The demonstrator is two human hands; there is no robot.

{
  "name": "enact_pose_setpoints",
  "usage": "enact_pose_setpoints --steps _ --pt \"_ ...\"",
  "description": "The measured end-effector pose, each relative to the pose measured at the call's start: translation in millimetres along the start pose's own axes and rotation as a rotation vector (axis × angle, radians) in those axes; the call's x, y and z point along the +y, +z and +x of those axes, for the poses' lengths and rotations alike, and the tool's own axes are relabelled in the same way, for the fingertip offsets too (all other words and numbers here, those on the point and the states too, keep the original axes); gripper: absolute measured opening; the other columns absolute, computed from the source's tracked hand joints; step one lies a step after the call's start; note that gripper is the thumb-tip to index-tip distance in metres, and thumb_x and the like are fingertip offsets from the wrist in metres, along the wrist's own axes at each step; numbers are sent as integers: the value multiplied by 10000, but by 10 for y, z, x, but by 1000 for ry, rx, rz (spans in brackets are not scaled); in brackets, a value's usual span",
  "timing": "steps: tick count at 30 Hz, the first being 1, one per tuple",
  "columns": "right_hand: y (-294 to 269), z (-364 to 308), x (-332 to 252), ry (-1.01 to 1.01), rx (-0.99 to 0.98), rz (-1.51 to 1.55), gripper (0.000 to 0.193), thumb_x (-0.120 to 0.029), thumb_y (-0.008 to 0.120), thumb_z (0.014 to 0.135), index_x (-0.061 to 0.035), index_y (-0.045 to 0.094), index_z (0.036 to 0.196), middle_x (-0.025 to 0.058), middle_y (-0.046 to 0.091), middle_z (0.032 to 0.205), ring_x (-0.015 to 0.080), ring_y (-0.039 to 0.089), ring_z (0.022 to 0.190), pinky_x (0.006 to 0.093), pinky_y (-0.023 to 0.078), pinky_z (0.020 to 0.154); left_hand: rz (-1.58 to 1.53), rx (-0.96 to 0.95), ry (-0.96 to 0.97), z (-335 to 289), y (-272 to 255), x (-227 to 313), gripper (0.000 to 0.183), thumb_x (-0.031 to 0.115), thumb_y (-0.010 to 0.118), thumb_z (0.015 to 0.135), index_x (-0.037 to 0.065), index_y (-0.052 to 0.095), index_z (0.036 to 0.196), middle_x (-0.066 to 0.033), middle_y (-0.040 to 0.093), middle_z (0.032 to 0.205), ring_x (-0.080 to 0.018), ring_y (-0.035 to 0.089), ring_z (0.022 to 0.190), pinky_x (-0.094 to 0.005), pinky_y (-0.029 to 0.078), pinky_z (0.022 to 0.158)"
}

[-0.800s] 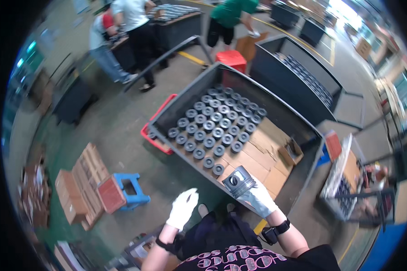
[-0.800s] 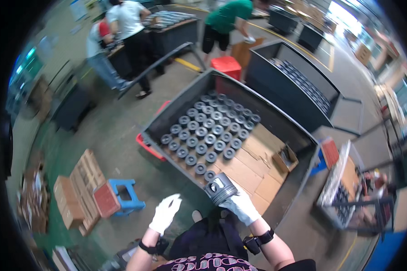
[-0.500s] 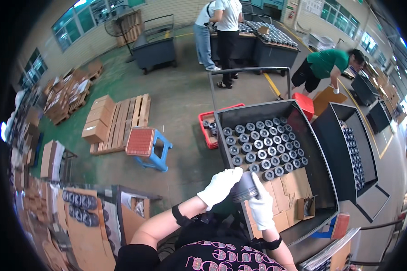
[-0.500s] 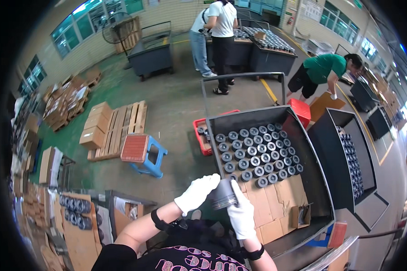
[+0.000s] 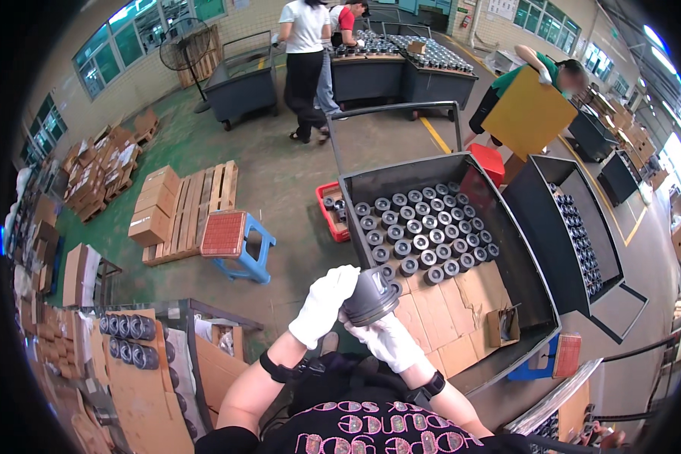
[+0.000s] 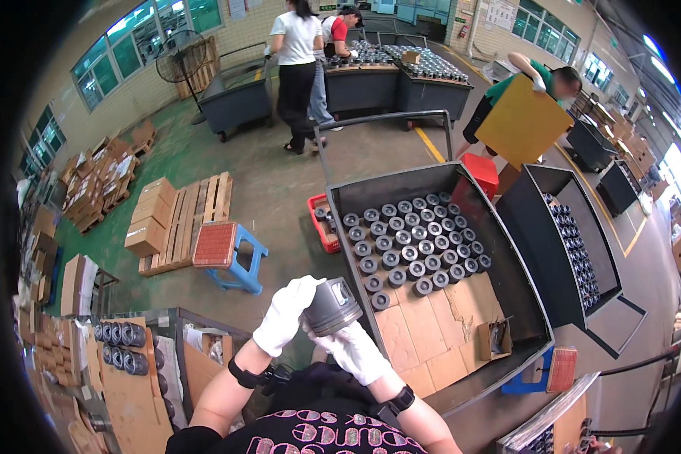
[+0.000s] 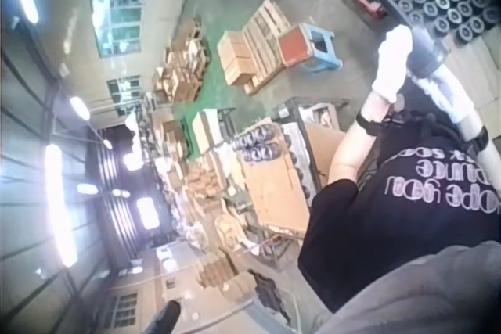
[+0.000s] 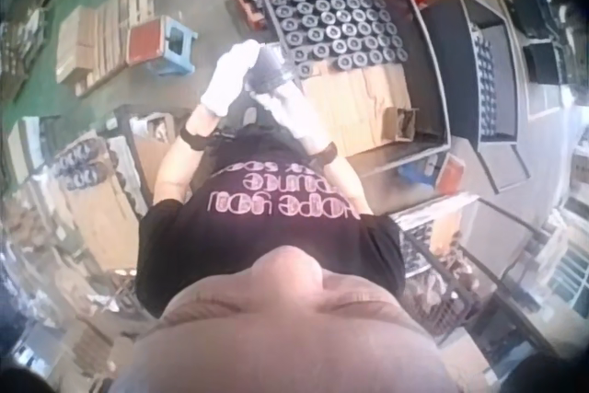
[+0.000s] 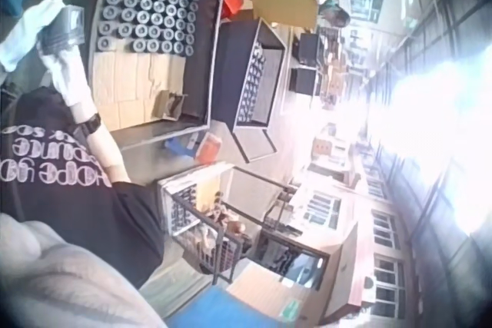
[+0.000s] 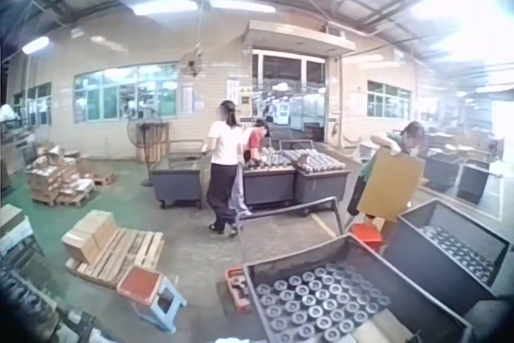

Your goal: Sorting and arranging metal piston-like parts in a large transport bin and then moving them to a trolley.

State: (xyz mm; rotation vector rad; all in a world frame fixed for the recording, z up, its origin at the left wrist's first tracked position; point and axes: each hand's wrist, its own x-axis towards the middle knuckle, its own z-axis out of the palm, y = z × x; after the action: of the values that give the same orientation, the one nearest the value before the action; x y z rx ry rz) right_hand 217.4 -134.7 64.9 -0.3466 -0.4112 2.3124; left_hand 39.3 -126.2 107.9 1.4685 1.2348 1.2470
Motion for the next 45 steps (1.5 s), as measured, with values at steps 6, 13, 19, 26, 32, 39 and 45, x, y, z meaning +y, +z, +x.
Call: enact_pose_setpoints --steps 6,13,19,26,32,39,45 --pt "-71 -172 -134 -261 99 -226 673 -146 676 891 -95 352 1479 105 488 1404 266 550 1242 435 504 1016 -64 -48 -168 -128 127 186 323 153 507 1010 29 552 1305 -80 599 1246 -161 539 1172 -310 389 1036" --pt "204 -335 -293 -467 563 -1108 631 -10 601 876 -78 415 1475 140 611 1310 175 593 1184 279 478 958 -1214 -97 -375 -241 449 71 500 142 550 955 59 418 1430 -107 509 1389 -265 483 1291 -431 310 1150" --pt "600 -442 -246 -828 467 -1284 701 31 708 762 -94 502 1420 131 643 1257 210 633 1089 336 493 941 -1316 -172 -486 -184 543 -115 469 297 337 1025 49 451 1405 -136 523 1386 -276 535 1251 -450 418 1093" --pt "586 -473 -255 -922 413 -1619 754 31 757 691 -85 513 1394 81 664 1211 267 580 1172 359 450 1016 -1429 -277 -435 -106 637 -146 462 282 318 1038 1 443 1383 -157 487 1412 -276 504 1279 -433 378 1122" --pt "176 -455 -207 -519 222 -844 839 -163 712 866 -98 217 1541 136 332 1529 286 380 1384 401 366 1118 -1082 -110 -107 -274 672 49 655 339 548 956 67 303 1500 -149 434 1475 -295 443 1350 -459 385 1124" --pt "167 -423 -507 -299 185 73 639 -479 471 1004 -52 394 1475 71 481 1459 200 523 1238 349 400 1079 476 36 499 -235 885 590 864 178 856 640 -23 423 1361 -205 562 1308 -407 546 1229 -454 426 1063" --pt "90 -471 -535 -357 211 97 646 -466 470 1006 -34 379 1478 90 483 1447 199 508 1261 340 385 1091 497 10 552 -160 938 509 804 194 848 605 0 497 1302 -192 590 1246 -417 568 1186 -485 436 1048"
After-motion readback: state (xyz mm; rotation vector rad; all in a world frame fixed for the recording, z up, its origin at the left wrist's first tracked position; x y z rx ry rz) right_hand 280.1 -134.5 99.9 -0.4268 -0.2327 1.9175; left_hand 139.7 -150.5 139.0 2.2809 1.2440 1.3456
